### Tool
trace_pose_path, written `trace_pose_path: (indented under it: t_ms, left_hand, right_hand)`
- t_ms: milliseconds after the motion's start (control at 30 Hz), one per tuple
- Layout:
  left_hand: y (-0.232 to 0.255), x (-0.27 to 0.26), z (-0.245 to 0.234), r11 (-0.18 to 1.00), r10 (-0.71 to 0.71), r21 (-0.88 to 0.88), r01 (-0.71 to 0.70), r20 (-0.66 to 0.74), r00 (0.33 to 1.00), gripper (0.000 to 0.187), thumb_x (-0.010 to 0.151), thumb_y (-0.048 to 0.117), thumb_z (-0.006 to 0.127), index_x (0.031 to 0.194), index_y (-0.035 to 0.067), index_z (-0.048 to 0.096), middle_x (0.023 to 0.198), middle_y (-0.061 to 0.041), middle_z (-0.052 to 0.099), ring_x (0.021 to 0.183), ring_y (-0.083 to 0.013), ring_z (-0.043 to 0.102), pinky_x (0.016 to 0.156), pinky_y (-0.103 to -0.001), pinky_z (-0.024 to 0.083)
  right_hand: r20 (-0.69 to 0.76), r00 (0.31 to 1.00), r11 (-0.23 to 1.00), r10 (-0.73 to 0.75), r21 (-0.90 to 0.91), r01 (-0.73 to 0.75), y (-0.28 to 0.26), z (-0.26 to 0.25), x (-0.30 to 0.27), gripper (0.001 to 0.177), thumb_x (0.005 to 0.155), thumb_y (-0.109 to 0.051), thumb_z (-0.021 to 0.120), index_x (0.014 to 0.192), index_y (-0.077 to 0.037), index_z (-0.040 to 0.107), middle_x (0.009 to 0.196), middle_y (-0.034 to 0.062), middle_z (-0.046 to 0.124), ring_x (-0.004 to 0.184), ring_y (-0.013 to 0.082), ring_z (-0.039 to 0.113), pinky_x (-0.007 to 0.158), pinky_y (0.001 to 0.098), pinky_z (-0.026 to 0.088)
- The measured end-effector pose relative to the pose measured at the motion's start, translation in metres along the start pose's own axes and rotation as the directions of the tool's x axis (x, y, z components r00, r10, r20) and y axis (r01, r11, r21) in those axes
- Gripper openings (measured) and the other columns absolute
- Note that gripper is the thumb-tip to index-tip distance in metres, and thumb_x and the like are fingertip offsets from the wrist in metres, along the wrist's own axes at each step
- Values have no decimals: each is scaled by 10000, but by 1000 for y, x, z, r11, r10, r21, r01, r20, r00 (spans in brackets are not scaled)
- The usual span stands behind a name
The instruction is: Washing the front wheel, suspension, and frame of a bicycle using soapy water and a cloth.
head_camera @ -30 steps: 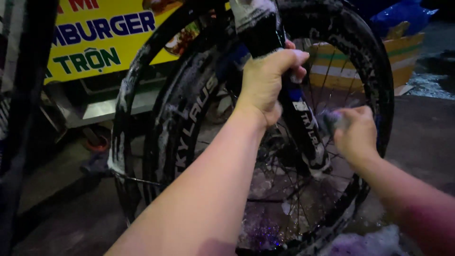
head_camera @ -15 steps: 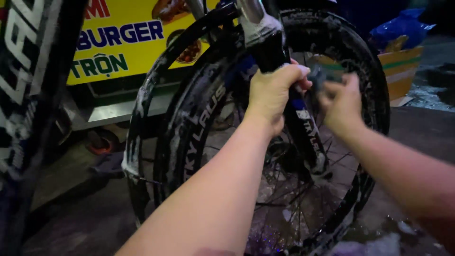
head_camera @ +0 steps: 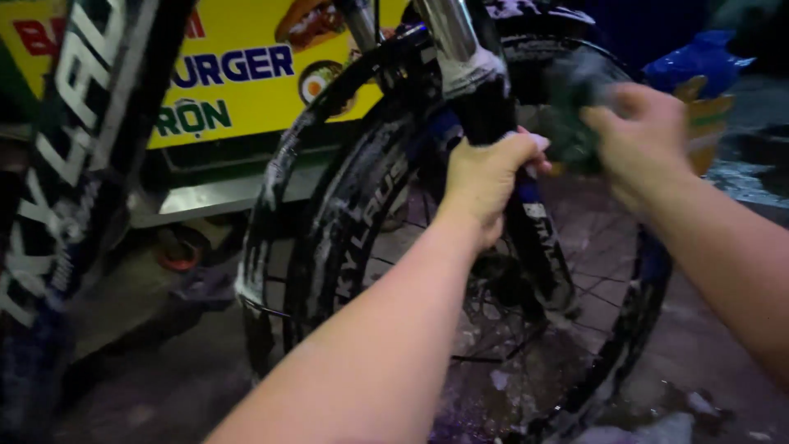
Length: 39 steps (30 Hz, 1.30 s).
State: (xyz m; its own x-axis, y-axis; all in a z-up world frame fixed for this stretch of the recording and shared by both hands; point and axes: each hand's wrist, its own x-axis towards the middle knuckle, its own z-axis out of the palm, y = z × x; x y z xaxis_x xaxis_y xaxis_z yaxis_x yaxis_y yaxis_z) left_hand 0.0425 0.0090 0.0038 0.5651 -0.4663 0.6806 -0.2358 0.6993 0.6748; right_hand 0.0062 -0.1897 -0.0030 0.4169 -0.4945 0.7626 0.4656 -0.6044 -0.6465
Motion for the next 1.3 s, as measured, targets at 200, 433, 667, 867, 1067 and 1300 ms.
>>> trace_pose_path:
  t_ms: [200, 433, 667, 867, 1067, 1300]
  left_hand:
    - [3, 0, -4, 1000, -14, -17, 13, -24, 1000, 76, 809, 72, 720, 808, 37, 653, 739, -32, 664, 675, -156, 649, 682, -317, 522]
    - [11, -2, -5, 999, -27, 24, 26, 28, 999, 92, 814, 85, 730, 851, 35, 662, 751, -46, 684, 718, -145, 657, 716, -301, 524]
    - [16, -9, 4, 994, -50, 98, 47, 25, 998, 252, 837, 160, 805, 977, -6, 676, 849, -73, 691, 788, -181, 661, 755, -337, 522]
    - [18, -56, 3, 936, -230, 202, 288, -270, 935, 509, 950, 483, 613, 1308, 123, 568, 1185, -13, 675, 1082, -140, 605, 962, -358, 451]
    - [-7, -88, -23, 737, -593, 232, 634, -227, 772, 541, 1002, 514, 482, 1128, 39, 706, 1029, -84, 727, 894, -228, 640, 806, -388, 513]
    - [-28, -162, -30, 97, -807, 982, 164, -18, 591, 459, 839, 423, 761, 927, -27, 768, 969, -202, 730, 831, -310, 683, 747, -419, 552]
  right_hand:
    - [187, 885, 787, -426, -406, 464, 32, 32, -19, 198, 923, -17, 656, 1115, -16, 699, 1137, 218, 605, 987, 359, 634, 807, 423, 526]
    - [230, 949, 853, -214, -430, 296, 22, -1, -43, 218, 892, -40, 676, 1106, -27, 716, 1095, 177, 644, 971, 311, 645, 834, 415, 519]
    - [214, 956, 903, 202, 337, -267, -117, -5, -23, 231, 966, -65, 642, 1186, -134, 663, 1090, -18, 680, 962, 118, 627, 770, 300, 474]
    - [441, 895, 806, 74, 502, -314, -108, 29, -27, 342, 941, -44, 550, 1264, -139, 610, 1145, 8, 668, 1054, 119, 653, 868, 299, 532]
    - [417, 888, 952, 196, 135, -274, -25, -22, -119, 326, 897, -39, 624, 1219, -90, 621, 1112, -7, 657, 1049, 100, 600, 920, 275, 482]
    - [277, 911, 931, 304, 114, -345, -33, -37, -136, 305, 862, 45, 596, 1155, -40, 618, 1002, 54, 678, 906, 145, 624, 795, 296, 495]
